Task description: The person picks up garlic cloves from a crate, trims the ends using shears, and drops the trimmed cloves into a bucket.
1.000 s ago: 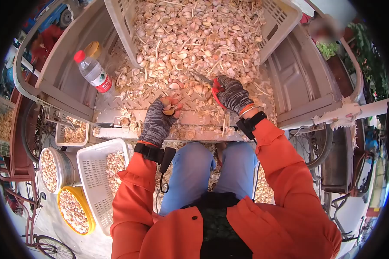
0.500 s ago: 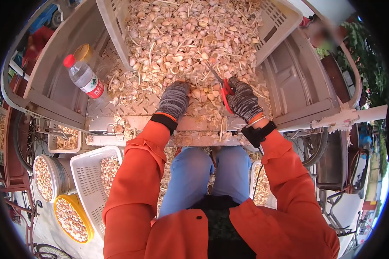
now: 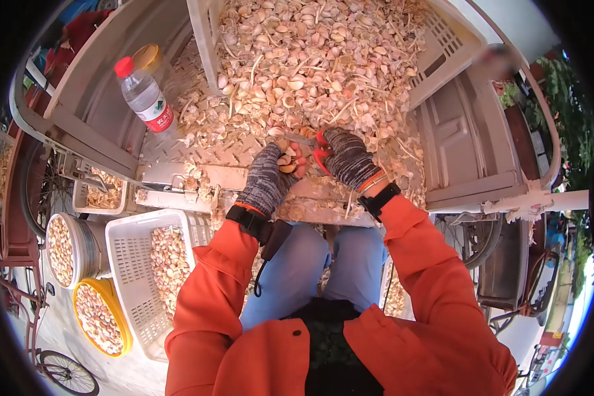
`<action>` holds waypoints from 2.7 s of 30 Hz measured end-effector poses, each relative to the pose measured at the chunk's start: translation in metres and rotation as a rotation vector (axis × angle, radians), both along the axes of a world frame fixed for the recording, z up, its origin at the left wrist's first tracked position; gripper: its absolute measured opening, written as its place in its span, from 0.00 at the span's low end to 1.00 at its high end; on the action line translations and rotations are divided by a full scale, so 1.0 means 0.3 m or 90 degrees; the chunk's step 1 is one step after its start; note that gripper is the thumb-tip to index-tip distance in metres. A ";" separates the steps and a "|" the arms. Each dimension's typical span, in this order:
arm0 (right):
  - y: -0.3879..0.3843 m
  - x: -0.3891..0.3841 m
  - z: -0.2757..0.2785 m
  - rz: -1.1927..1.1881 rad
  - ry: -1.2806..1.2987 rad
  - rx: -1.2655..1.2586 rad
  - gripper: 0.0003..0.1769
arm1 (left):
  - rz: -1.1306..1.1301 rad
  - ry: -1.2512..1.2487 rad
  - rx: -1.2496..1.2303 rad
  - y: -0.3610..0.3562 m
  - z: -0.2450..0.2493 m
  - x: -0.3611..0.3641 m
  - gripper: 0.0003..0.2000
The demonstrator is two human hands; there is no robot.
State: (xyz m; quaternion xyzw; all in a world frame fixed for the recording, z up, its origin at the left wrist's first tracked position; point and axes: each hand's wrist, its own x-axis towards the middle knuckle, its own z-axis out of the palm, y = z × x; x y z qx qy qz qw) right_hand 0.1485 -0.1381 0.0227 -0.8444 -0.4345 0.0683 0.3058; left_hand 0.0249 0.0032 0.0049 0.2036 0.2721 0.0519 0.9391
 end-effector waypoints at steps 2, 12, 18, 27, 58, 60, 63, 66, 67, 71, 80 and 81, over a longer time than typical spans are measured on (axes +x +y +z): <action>0.008 -0.013 0.001 0.010 -0.091 -0.017 0.16 | 0.007 -0.015 0.044 -0.006 -0.001 -0.014 0.11; -0.107 -0.084 0.230 0.138 0.404 0.173 0.12 | -0.119 -0.184 -0.138 -0.119 0.027 -0.066 0.11; -0.168 -0.199 0.223 0.136 0.520 0.217 0.16 | -0.124 -0.191 -0.173 -0.201 0.047 -0.189 0.12; -0.394 -0.338 0.272 -0.024 0.008 0.023 0.29 | -0.011 -0.206 0.087 -0.273 0.113 -0.258 0.11; -0.375 -0.309 0.166 0.005 -0.386 0.133 0.10 | -0.025 -0.153 -0.162 -0.292 0.051 -0.239 0.11; -0.350 -0.320 0.110 -0.110 -0.223 0.148 0.10 | 0.017 -0.133 -0.235 -0.311 0.072 -0.240 0.10; -0.295 -0.258 0.087 -0.319 0.098 0.237 0.11 | 0.107 -0.044 -0.357 -0.323 0.015 -0.241 0.07; -0.224 -0.201 0.110 -0.198 0.060 0.025 0.12 | 0.064 -0.122 -0.152 -0.240 0.011 -0.251 0.08; -0.187 -0.162 0.111 -0.191 0.056 0.018 0.12 | 0.071 -0.125 -0.159 -0.196 0.006 -0.242 0.08; -0.016 -0.016 0.076 -0.102 -0.080 -0.027 0.19 | 0.031 -0.220 -0.070 -0.091 -0.015 -0.206 0.11; 0.101 -0.019 0.100 -0.101 0.062 -0.071 0.25 | 0.052 -0.160 0.019 -0.062 -0.046 -0.118 0.12; 0.084 -0.043 0.128 -0.100 0.058 -0.072 0.25 | 0.041 -0.179 0.012 -0.060 -0.035 -0.106 0.13</action>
